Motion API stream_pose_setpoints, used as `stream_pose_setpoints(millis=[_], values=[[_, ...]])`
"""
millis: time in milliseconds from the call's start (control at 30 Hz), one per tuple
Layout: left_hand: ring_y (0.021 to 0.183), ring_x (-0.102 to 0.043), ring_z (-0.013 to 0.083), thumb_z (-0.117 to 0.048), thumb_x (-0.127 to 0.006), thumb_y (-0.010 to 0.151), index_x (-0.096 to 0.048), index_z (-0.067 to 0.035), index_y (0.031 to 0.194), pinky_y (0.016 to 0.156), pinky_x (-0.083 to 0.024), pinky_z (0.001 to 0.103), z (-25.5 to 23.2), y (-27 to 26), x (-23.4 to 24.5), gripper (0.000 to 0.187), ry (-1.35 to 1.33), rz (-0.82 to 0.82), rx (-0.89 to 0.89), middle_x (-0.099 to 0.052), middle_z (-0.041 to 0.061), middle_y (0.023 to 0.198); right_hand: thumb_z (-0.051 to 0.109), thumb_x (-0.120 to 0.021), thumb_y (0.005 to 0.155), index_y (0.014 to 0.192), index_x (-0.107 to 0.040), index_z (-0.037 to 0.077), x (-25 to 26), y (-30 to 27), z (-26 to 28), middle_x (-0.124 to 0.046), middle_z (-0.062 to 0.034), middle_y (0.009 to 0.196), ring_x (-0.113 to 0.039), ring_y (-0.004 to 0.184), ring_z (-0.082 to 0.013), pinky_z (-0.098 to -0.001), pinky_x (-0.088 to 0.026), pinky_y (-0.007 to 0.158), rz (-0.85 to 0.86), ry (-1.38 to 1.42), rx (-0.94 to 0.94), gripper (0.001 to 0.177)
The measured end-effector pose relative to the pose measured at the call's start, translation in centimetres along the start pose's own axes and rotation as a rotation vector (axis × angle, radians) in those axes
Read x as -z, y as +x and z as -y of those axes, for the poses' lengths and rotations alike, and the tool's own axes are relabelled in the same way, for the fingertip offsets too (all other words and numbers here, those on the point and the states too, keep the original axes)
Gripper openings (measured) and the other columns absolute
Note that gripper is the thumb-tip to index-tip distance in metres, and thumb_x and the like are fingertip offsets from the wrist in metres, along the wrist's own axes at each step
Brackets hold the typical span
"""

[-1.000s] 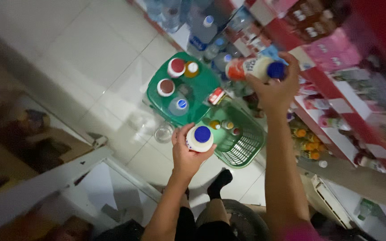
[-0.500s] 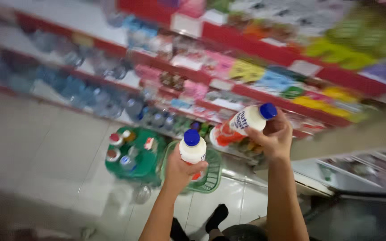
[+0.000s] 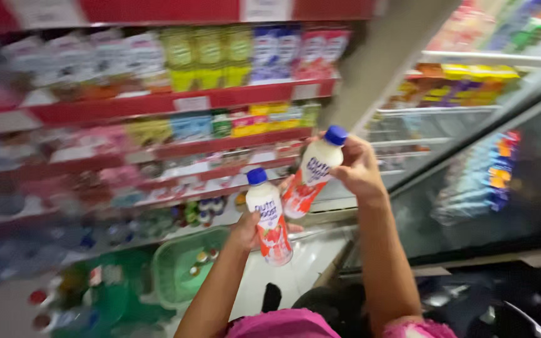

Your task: The person repeatedly takes various packaged drinks and food items from a green basket and places them into a refrigerated display case. They handle cartons, bottles, and pouches, arranging them on the shelves.

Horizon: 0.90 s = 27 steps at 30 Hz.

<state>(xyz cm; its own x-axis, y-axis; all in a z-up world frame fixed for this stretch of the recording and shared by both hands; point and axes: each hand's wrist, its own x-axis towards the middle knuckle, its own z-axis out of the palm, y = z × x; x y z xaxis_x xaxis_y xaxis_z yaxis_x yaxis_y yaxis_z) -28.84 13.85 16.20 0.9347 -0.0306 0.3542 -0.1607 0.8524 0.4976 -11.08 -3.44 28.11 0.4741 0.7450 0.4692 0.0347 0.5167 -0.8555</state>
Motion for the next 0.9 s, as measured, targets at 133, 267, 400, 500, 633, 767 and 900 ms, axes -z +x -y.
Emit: stream_pose_setpoints(millis=[133,267,400,500,633,767,900], values=[[0.140,-0.052,0.0489,-0.053,-0.083,0.083,-0.048,-0.009,0.145,0.110,-0.048,0.066,6.5,4.0,1.5,0.084,-0.060,0.165,0.171,-0.052,0.020,0.151,0.022,-0.093,0.078,0.138,-0.058,-0.007,5.8,-3.4,0.6,-0.066,-0.0178,0.138,-0.066,0.123,-0.0230,-0.0417,-0.053,0.109,-0.058,-0.009,-0.042,0.076],[0.135,-0.059,0.0425,-0.054,-0.084,0.080,-0.047,-0.003,0.148,0.114,-0.048,0.054,12.6,6.8,4.3,0.093,0.050,0.112,0.220,-0.057,0.020,0.146,0.018,-0.088,0.084,0.147,-0.049,-0.005,10.1,-7.5,1.0,-0.062,-0.0153,0.147,-0.065,0.125,-0.0209,-0.0397,-0.053,0.109,-0.178,0.012,-0.070,0.077],[0.118,-0.064,0.0290,-0.040,-0.087,0.081,-0.047,0.001,0.149,0.103,-0.053,0.048,17.2,9.8,6.8,0.088,0.188,-0.063,0.262,-0.063,0.015,0.132,0.006,-0.085,0.079,0.153,-0.037,0.006,12.3,-10.4,-0.4,-0.062,-0.0113,0.137,-0.068,0.114,-0.0190,-0.0358,-0.058,0.092,-0.468,-0.358,-0.150,0.088],[0.115,-0.067,0.0208,-0.037,-0.084,0.077,-0.049,-0.002,0.143,0.102,-0.055,0.041,19.7,12.7,8.1,0.082,0.282,-0.067,0.258,-0.066,0.008,0.128,0.002,-0.085,0.075,0.154,-0.037,0.009,14.1,-10.9,-2.3,-0.068,-0.0109,0.120,-0.071,0.096,-0.0179,-0.0336,-0.061,0.079,-0.681,-0.426,-0.169,0.092],[0.103,-0.066,0.0180,-0.027,-0.085,0.076,-0.052,-0.006,0.143,0.092,-0.054,0.037,21.1,16.6,10.6,0.077,0.431,-0.087,0.310,-0.067,0.005,0.115,0.001,-0.085,0.072,0.144,-0.036,0.009,19.3,-11.1,-4.8,-0.073,-0.0121,0.106,-0.075,0.084,-0.0191,-0.0361,-0.063,0.073,-0.823,-0.237,-0.125,0.088],[0.107,-0.065,0.0179,-0.018,-0.087,0.075,-0.057,0.002,0.136,0.096,-0.054,0.038,21.6,19.6,13.6,0.070,0.542,-0.177,0.320,-0.068,0.005,0.118,-0.001,-0.086,0.083,0.143,-0.040,0.008,27.1,-10.5,-9.3,-0.072,-0.0128,0.115,-0.073,0.098,-0.0182,-0.0335,-0.061,0.085,-0.946,-0.309,-0.038,0.076],[0.103,-0.067,0.0162,-0.021,-0.087,0.073,-0.047,-0.002,0.147,0.096,-0.056,0.036,19.5,20.9,14.4,0.086,0.748,-0.233,0.342,-0.069,0.004,0.115,-0.002,-0.084,0.089,0.147,-0.045,0.006,34.7,-8.6,-13.9,-0.069,-0.0109,0.126,-0.070,0.109,-0.0189,-0.0338,-0.061,0.093,-1.051,-0.237,0.119,0.070]])
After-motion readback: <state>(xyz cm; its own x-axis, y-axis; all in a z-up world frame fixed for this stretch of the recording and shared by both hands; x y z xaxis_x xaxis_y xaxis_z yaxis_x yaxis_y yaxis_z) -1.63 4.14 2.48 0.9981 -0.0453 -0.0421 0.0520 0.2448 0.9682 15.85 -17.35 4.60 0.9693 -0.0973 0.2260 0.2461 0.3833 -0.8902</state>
